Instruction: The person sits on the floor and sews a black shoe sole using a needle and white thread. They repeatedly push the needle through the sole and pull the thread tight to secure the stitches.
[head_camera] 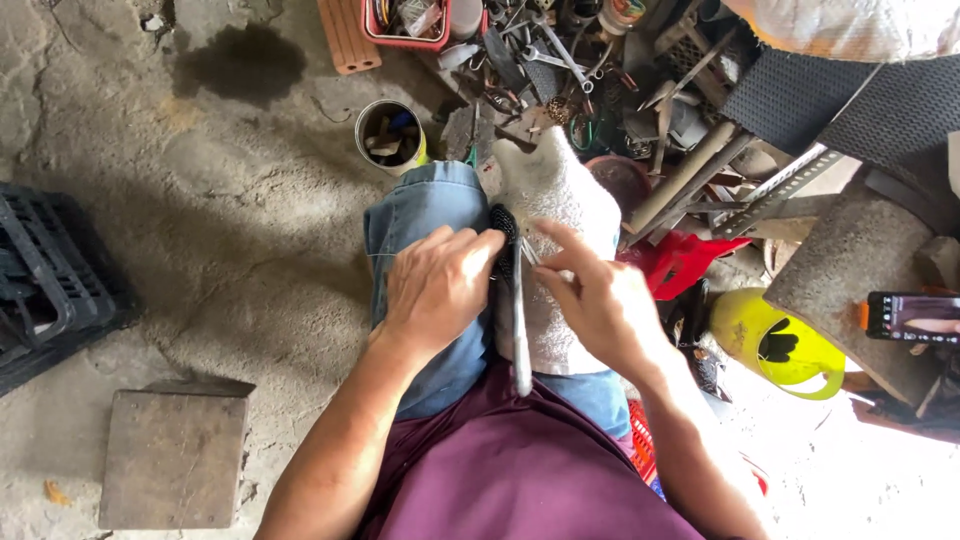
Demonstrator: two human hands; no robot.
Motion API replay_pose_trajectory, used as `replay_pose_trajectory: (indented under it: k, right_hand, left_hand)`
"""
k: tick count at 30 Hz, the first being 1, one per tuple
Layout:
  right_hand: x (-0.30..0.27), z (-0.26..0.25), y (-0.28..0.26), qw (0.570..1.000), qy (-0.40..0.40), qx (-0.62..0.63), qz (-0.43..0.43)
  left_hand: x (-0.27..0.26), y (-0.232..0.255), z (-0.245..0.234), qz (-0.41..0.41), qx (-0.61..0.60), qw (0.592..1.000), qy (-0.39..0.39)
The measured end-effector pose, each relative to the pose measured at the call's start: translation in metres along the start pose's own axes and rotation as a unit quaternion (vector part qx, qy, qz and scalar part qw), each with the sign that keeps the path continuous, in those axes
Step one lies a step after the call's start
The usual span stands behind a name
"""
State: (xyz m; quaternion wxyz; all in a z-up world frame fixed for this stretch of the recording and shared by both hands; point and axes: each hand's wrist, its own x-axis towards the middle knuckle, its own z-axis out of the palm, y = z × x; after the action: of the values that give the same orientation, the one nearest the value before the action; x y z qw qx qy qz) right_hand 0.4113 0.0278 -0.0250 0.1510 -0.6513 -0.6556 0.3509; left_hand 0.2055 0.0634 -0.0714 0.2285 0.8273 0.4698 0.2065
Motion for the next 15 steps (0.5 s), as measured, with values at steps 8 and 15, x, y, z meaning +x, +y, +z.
replay_pose_trajectory:
  k: [8,15]
  right_hand:
    - [-0.010,-0.009,0.008,0.993,0.091,0.074,-0.001]
    - [-0.010,-0.003,0.011,0.991,0.112,0.063,-0.026]
  left_hand:
    - [0.007,0.008,-0.029,-0.018,-0.048,0.996,-0.076]
    - [-0.035,-0.016,-0.067,-0.244,0.091,0.954,-0.148]
